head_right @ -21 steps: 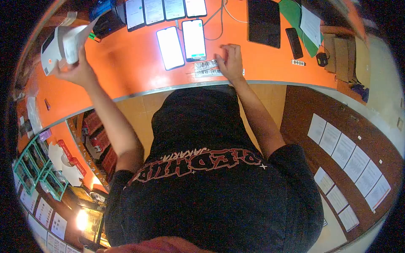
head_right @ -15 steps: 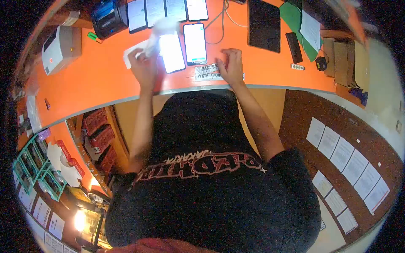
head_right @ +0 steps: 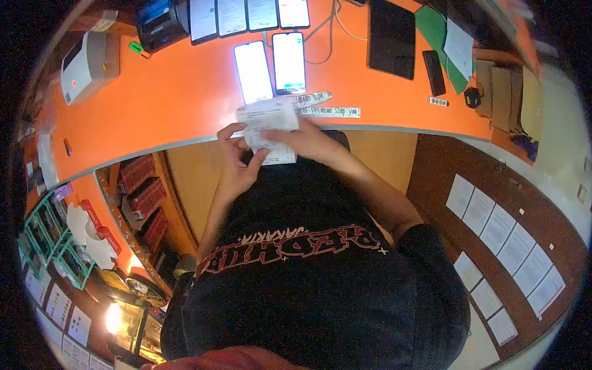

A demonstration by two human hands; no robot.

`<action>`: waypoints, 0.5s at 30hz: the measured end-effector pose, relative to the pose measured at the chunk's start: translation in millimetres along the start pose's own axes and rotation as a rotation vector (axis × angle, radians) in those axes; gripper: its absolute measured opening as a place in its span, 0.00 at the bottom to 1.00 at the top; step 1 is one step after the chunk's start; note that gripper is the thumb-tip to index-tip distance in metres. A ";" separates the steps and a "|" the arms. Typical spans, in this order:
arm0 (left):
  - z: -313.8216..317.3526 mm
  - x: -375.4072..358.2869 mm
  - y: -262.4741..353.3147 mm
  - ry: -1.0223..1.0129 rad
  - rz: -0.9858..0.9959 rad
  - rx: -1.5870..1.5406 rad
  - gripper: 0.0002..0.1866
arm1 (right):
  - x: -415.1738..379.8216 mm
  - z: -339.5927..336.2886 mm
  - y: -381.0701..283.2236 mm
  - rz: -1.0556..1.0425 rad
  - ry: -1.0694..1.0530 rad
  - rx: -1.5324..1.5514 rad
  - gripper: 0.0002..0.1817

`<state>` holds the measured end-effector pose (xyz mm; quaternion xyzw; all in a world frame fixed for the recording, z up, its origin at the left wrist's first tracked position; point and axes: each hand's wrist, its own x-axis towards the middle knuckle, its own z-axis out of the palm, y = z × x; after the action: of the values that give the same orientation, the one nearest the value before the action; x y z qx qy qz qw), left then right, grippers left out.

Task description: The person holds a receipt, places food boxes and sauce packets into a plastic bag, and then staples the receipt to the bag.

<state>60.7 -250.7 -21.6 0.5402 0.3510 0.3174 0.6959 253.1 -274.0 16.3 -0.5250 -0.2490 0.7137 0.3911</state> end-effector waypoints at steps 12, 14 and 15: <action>8.5 17.9 19.2 -0.313 -0.249 0.178 0.19 | -12.7 -85.9 -36.8 -0.578 0.468 0.382 0.38; 1.1 22.4 15.1 -0.427 -0.095 0.466 0.17 | -16.0 -102.5 -41.6 -0.560 0.518 0.451 0.26; -1.8 23.1 12.8 -0.481 -0.016 0.610 0.16 | -17.0 -109.8 -45.1 -0.536 0.555 0.461 0.23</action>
<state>71.1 -228.0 -12.7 0.7786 0.2603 0.0571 0.5680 372.6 -268.3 24.6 -0.5126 -0.0964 0.4564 0.7209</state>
